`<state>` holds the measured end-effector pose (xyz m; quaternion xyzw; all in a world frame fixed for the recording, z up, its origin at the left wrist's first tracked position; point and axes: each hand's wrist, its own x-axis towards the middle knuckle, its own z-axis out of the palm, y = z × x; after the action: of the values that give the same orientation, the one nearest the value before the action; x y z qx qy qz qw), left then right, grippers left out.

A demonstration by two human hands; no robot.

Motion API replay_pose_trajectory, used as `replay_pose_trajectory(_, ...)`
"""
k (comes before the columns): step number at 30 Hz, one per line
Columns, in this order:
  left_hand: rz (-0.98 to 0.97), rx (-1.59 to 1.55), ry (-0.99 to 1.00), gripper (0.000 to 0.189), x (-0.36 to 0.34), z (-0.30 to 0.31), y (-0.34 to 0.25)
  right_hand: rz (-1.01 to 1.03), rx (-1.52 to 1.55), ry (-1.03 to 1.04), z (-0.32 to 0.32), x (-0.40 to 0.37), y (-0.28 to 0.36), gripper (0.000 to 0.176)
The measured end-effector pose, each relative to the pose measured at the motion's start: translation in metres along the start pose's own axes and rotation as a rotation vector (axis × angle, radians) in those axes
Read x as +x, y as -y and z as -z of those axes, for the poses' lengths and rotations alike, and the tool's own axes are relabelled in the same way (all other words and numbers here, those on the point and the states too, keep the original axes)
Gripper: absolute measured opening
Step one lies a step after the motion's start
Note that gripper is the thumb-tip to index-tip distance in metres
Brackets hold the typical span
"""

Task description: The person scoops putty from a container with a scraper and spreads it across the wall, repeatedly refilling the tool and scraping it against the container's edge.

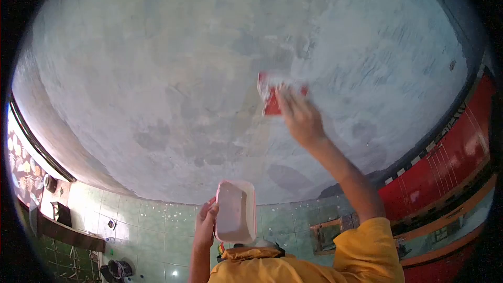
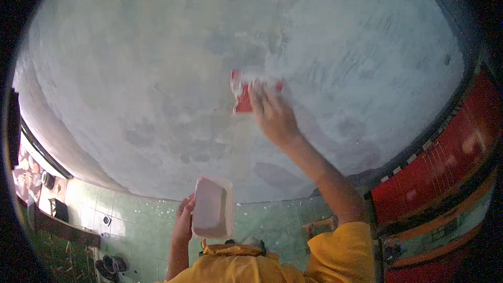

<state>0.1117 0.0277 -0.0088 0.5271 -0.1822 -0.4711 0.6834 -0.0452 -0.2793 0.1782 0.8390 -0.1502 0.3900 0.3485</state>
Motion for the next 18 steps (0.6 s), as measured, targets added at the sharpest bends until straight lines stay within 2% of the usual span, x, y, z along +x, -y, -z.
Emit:
replay_pose_trajectory(3, -0.054, -0.013, -0.029, 0.049, -0.002, -0.007, -0.005, -0.250, 0.388, 0.226, 0.001, -0.041, 0.026, 0.029)
replay_pose_trajectory(6, -0.130, -0.022, -0.067, 0.051, 0.000, -0.014, -0.006, -0.892, 0.888, 0.359, 0.020, -0.055, 0.043, 0.026)
replay_pose_trajectory(9, -0.168, -0.025, -0.083, 0.054, 0.005, -0.022, -0.013, -1.486, 1.689, 0.106, 0.038, -0.069, 0.083, 0.024)
replay_pose_trajectory(14, -0.272, -0.065, -0.048, 0.054, 0.006, -0.043, -0.027, -1.899, 1.837, 0.153, 0.059, -0.110, 0.139, 0.026)
replay_pose_trajectory(17, -0.298, -0.024, -0.044, 0.056, -0.002, -0.053, -0.031, -1.989, 1.604, 0.147, 0.088, -0.108, 0.143, 0.027)
replay_pose_trajectory(18, -0.311, -0.002, -0.034, 0.056, -0.004, -0.055, -0.031, -1.884, 1.630, 0.041, 0.092, -0.113, 0.144, 0.028)
